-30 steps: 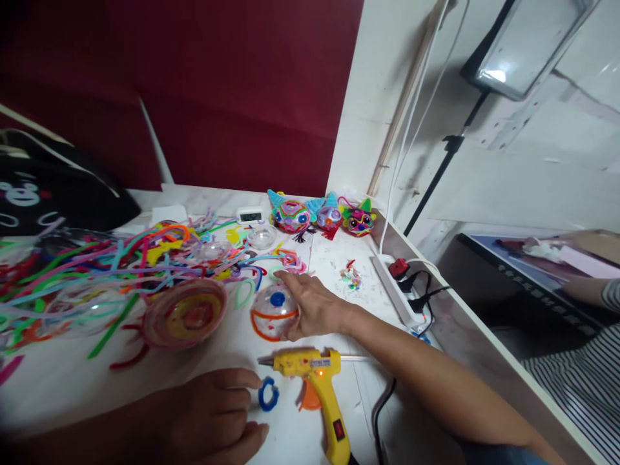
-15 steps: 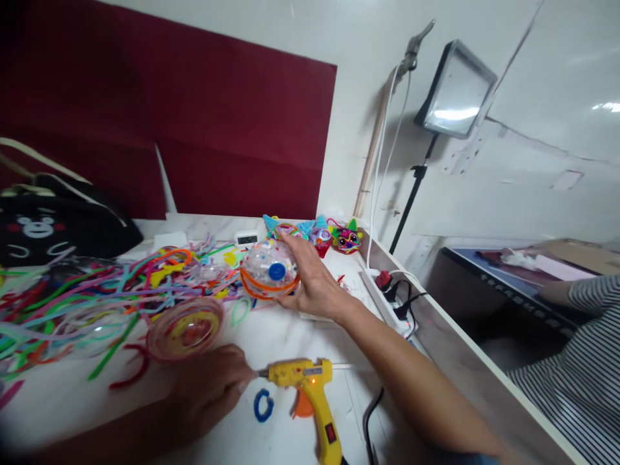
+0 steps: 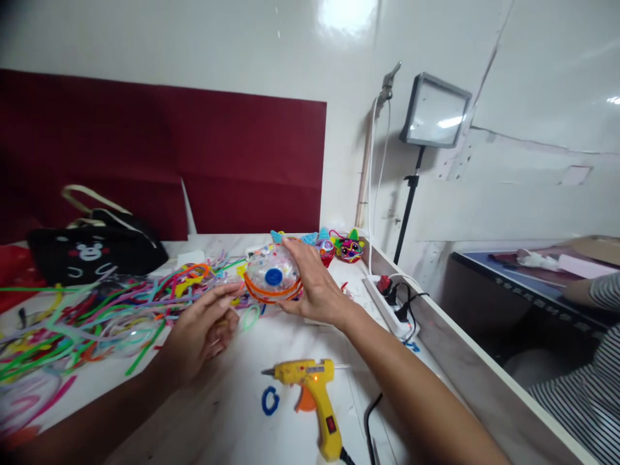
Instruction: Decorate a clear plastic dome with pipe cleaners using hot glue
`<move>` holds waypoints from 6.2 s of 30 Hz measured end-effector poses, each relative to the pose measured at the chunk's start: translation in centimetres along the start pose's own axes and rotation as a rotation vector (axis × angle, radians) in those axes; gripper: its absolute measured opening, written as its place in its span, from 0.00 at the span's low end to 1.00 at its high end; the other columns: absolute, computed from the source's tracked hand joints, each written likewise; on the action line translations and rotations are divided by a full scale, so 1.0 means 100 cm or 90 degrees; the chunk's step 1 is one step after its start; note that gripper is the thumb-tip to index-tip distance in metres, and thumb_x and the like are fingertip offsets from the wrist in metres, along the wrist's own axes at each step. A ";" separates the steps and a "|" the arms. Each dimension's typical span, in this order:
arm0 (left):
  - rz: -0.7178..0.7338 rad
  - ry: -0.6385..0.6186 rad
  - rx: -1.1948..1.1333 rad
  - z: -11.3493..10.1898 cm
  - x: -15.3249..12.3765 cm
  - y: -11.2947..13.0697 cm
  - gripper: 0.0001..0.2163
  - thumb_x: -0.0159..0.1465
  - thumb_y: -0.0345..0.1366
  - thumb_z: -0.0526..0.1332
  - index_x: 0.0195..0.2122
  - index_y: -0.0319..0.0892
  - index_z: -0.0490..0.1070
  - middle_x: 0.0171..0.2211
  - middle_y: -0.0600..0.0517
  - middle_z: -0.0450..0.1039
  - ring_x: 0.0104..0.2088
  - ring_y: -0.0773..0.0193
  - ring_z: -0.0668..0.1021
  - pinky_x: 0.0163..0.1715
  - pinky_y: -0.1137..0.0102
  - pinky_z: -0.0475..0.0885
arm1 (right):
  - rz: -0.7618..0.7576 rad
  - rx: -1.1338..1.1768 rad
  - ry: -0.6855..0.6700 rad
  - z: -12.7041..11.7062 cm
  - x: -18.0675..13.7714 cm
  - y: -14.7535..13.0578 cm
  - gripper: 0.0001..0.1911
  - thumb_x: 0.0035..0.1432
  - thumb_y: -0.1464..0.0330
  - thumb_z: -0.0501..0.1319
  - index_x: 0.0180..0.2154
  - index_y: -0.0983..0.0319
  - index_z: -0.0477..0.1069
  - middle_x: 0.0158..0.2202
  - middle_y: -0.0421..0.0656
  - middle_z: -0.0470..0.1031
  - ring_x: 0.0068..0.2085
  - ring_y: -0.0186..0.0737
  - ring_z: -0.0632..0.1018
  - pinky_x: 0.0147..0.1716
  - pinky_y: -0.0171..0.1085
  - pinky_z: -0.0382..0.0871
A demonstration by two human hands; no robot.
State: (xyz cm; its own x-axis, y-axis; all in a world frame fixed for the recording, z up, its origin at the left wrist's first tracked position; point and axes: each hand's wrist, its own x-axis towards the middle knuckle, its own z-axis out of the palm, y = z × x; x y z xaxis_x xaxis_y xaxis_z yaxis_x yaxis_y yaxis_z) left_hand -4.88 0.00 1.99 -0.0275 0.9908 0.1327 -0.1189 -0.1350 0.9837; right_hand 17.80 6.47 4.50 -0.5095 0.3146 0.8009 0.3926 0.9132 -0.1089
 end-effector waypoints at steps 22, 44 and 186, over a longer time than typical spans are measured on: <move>-0.112 0.028 -0.331 0.005 -0.010 -0.006 0.07 0.64 0.32 0.61 0.30 0.40 0.63 0.16 0.60 0.60 0.13 0.75 0.62 0.12 0.81 0.57 | 0.249 0.310 0.034 -0.003 0.001 0.000 0.19 0.51 0.57 0.67 0.40 0.61 0.69 0.46 0.48 0.74 0.48 0.45 0.76 0.46 0.43 0.71; -0.344 0.022 -0.435 0.010 -0.014 -0.051 0.12 0.69 0.32 0.52 0.27 0.39 0.63 0.14 0.59 0.59 0.14 0.73 0.67 0.13 0.80 0.63 | 0.247 0.216 -0.421 0.025 -0.018 -0.004 0.60 0.37 0.55 0.74 0.66 0.65 0.48 0.65 0.57 0.54 0.64 0.55 0.61 0.63 0.48 0.56; 0.581 -0.131 0.633 0.020 0.034 -0.036 0.09 0.63 0.28 0.55 0.29 0.37 0.74 0.23 0.52 0.75 0.23 0.68 0.74 0.25 0.75 0.65 | 0.710 0.506 -0.049 0.035 -0.024 -0.026 0.07 0.38 0.68 0.65 0.23 0.65 0.73 0.17 0.36 0.70 0.18 0.28 0.65 0.18 0.31 0.56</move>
State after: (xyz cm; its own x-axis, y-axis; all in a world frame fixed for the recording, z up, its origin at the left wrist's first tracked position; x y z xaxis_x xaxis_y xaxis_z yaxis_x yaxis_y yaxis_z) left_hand -2.51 3.87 -0.87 0.4464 0.5499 0.7059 0.6219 -0.7579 0.1971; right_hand 15.33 4.20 0.84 -0.2664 0.9632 0.0347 0.0912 0.0611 -0.9940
